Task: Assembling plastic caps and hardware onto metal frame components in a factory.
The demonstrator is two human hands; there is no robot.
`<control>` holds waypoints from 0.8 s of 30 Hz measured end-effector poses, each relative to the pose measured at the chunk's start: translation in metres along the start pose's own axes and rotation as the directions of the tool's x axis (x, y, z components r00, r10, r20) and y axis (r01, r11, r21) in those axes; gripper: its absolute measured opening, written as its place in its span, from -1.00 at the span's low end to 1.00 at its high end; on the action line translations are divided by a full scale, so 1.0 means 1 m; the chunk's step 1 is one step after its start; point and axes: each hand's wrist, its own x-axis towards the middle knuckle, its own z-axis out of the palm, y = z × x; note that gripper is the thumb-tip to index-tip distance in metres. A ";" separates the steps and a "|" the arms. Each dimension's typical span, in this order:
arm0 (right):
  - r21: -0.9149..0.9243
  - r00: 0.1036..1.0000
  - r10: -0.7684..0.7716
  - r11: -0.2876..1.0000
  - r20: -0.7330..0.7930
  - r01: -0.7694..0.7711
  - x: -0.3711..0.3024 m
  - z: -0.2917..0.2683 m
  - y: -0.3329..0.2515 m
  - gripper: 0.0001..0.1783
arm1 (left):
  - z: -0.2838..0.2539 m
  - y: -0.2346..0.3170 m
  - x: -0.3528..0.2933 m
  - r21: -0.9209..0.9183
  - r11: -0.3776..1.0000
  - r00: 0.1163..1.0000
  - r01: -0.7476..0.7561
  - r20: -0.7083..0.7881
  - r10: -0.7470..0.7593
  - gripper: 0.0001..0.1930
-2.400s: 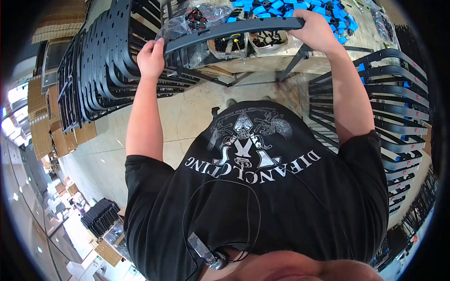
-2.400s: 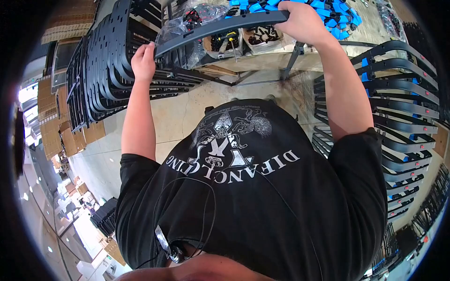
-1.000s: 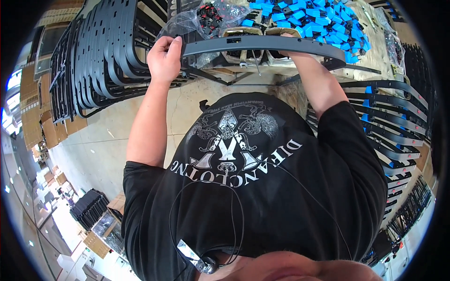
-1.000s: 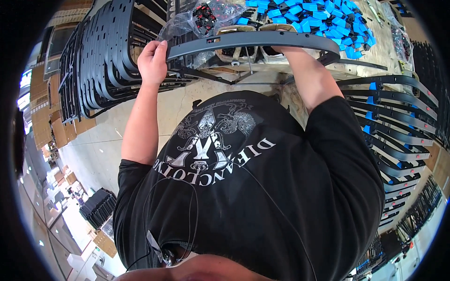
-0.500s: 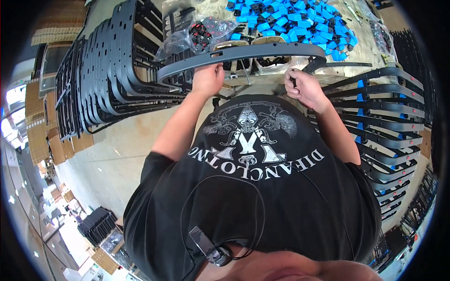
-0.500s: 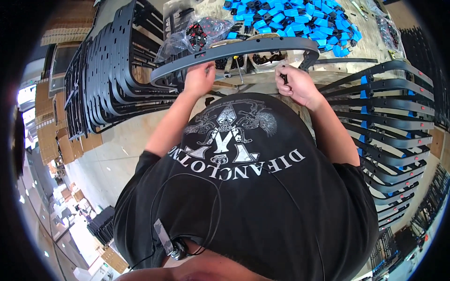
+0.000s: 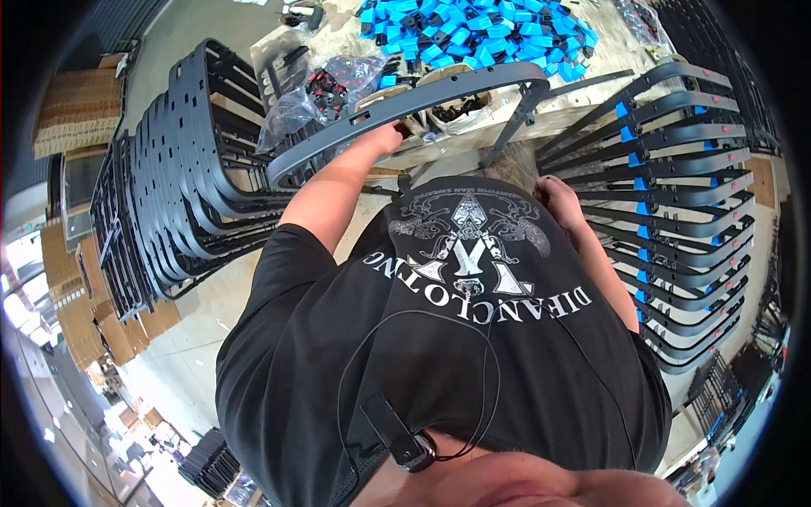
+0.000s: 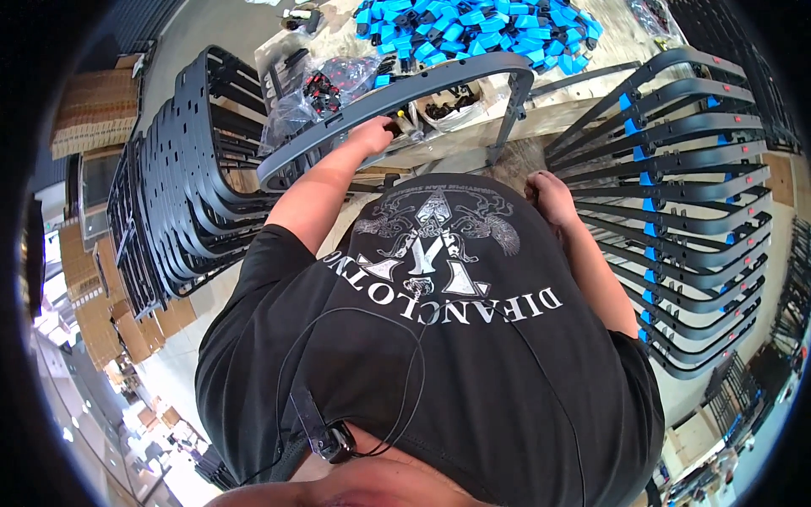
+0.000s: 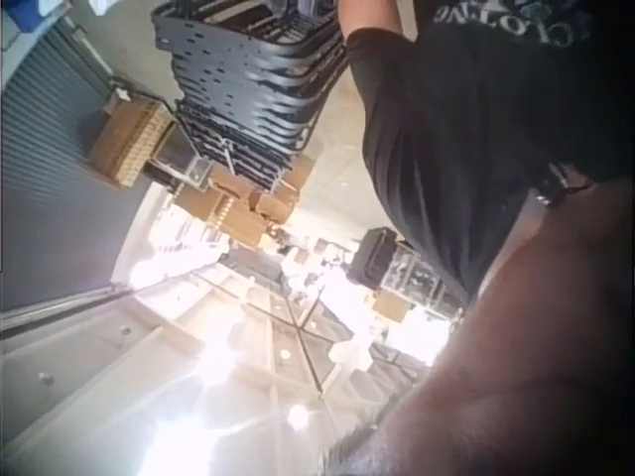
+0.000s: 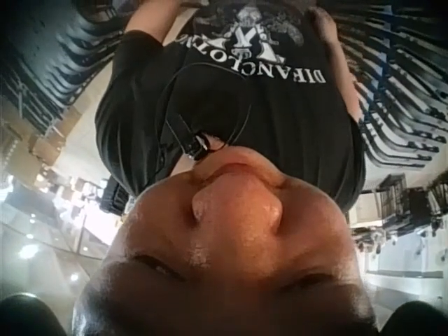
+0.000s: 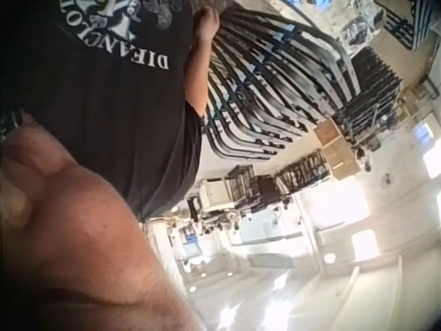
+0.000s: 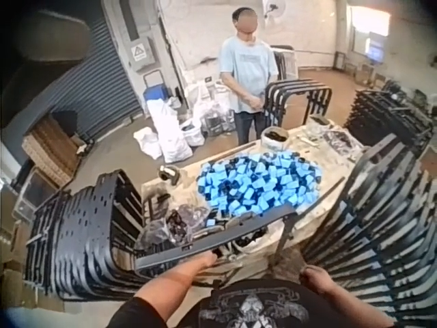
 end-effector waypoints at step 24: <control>0.215 0.995 0.094 0.972 -0.010 -0.090 0.018 0.007 0.017 -0.79 | -0.038 0.021 0.011 0.083 0.997 0.996 -0.003 -0.089 0.011 -0.67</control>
